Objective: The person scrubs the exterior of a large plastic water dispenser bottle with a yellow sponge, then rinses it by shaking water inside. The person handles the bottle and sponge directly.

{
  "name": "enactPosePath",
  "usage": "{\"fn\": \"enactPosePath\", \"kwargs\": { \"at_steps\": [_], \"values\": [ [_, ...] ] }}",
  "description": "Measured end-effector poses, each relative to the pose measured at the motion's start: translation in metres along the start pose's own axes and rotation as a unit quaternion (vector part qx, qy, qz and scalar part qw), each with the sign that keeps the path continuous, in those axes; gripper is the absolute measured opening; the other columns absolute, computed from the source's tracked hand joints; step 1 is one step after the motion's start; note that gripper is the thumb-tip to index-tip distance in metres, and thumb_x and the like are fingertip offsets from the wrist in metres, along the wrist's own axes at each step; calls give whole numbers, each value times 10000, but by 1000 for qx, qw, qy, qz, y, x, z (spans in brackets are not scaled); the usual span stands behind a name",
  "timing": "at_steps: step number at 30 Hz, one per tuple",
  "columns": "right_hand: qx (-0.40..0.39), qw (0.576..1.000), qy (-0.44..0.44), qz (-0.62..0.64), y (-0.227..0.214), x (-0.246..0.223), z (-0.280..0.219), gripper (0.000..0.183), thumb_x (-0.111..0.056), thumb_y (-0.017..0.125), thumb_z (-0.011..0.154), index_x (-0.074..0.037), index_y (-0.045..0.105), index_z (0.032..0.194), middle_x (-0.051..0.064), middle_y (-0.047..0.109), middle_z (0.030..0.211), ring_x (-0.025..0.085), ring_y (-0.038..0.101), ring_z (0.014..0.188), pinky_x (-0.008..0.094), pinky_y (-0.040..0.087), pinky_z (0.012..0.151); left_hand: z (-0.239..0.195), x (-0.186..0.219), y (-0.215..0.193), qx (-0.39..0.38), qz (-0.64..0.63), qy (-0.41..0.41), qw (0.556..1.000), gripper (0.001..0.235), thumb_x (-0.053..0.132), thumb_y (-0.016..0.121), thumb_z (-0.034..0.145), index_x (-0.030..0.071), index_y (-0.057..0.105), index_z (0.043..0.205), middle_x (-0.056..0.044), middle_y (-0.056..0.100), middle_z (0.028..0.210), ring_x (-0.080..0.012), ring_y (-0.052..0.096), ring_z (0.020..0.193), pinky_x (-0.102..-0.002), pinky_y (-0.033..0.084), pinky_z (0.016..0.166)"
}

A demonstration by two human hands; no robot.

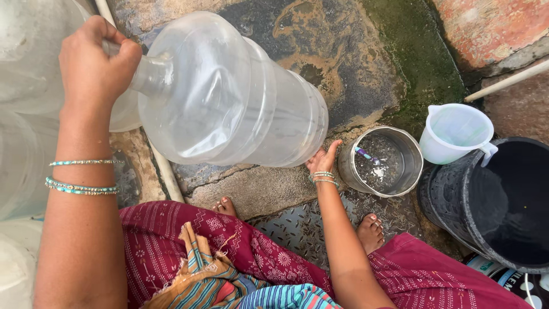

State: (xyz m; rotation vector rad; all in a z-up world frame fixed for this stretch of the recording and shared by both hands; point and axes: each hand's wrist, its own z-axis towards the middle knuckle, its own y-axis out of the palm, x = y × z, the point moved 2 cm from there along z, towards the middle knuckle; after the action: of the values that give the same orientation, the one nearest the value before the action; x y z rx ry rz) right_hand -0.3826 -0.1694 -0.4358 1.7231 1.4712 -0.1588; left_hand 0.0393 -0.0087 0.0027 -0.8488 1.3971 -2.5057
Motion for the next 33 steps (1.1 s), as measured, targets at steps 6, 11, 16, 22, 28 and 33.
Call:
{"fn": "enactPosePath", "kwargs": {
  "at_steps": [6,11,16,22,28,33],
  "values": [
    [31,991,-98,-80,36,-46,-31,1195,-910,49,804,-21,390,1527,243,467,1545,348,448,1420,501,298,1189,-3,1,-12,-40,-26,-189,981,188,246,626,834,60,652,853,-115,673,706,-259,670,552,-370,551,604],
    [150,839,-354,-386,132,-57,-91,895,-690,98,1022,-41,460,1521,254,495,1496,378,446,1400,539,313,1184,-6,-4,-11,-41,19,-164,985,198,242,623,912,51,670,895,-138,673,668,-241,666,533,-355,558,672],
    [9,701,-534,-472,224,-28,-202,850,-656,9,1063,-42,235,1605,171,297,1683,318,212,1587,502,45,1319,-4,-9,-3,-28,51,-152,987,231,282,630,922,59,687,900,-146,665,652,-315,687,623,-401,556,733],
    [-49,765,-456,-453,254,-93,-185,951,-733,45,999,-32,269,1601,223,325,1645,360,253,1547,461,139,1278,-3,1,-2,-43,26,-67,997,290,336,714,853,54,690,916,-159,707,799,-382,684,828,-462,528,803],
    [-223,820,-335,-407,277,-163,-145,918,-684,38,987,-67,415,1552,200,373,1612,352,271,1532,453,127,1245,-3,16,-10,-98,-29,-98,990,327,358,798,745,106,685,919,-131,688,733,-323,688,785,-436,525,762],
    [-7,680,-544,-491,264,-78,-229,836,-677,102,1060,-74,358,1580,215,345,1629,339,268,1547,529,164,1271,0,22,5,-46,-39,-107,992,263,345,795,789,120,689,873,-85,717,769,-303,697,779,-416,531,773]
  ]
}}
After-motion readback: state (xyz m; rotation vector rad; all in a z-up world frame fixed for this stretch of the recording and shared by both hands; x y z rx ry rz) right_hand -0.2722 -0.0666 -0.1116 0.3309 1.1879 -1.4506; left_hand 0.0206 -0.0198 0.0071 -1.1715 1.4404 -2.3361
